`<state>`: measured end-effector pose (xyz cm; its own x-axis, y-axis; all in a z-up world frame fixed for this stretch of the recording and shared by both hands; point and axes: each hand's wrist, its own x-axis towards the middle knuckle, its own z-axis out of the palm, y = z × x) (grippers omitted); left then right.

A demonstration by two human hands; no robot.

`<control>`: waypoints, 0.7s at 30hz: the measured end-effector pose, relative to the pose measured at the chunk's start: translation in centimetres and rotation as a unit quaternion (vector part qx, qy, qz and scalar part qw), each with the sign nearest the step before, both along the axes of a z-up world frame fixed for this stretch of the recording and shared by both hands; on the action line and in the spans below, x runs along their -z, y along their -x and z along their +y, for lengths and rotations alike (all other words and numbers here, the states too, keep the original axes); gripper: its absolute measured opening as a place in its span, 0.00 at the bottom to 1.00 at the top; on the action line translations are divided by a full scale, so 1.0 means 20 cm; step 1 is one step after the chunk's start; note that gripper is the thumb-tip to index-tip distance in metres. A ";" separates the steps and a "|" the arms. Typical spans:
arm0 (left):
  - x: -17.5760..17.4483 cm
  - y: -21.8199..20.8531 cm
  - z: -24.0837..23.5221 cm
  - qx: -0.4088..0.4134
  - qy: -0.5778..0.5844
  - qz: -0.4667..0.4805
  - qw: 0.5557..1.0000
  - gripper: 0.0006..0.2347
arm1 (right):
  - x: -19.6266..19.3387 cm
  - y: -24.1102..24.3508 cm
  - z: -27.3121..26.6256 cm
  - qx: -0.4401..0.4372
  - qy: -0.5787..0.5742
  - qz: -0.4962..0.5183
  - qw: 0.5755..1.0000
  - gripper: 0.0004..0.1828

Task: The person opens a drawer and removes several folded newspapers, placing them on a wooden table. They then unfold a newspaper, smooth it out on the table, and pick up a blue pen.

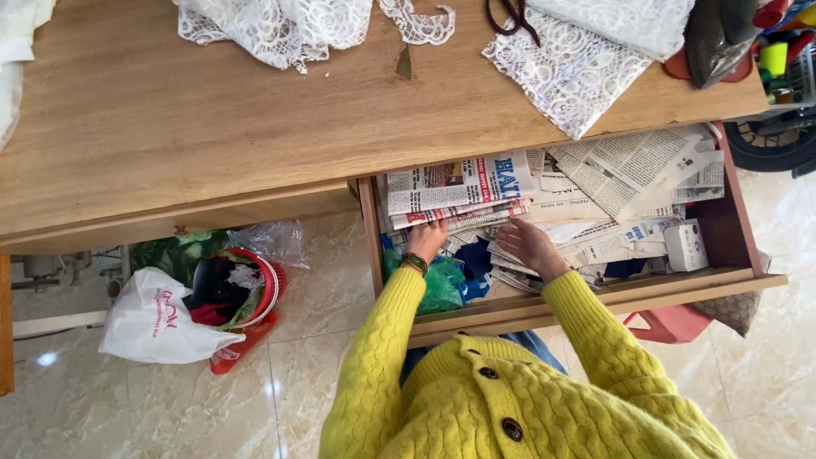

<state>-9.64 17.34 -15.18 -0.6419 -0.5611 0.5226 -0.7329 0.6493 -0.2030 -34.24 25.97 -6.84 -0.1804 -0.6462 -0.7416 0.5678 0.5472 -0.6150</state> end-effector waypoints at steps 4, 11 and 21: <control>-0.03 -0.02 -0.04 0.029 0.010 -0.001 1.000 0.04 | 0.01 -0.10 0.01 0.007 0.021 -0.022 1.000 0.19; -0.09 -0.03 -0.03 0.008 -0.278 -0.031 0.960 0.38 | -0.09 -0.24 -0.09 0.016 0.039 0.043 0.998 0.17; -0.25 -0.09 -0.13 -0.023 -0.210 0.033 0.977 0.12 | -0.14 -0.28 -0.08 0.004 0.127 0.047 0.991 0.26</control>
<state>-7.87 14.76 -10.24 -0.5843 -0.7621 0.2790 -0.7651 0.6319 0.1236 -28.69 24.35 -4.09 -0.2473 -0.8078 -0.5351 0.5055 0.3635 -0.7825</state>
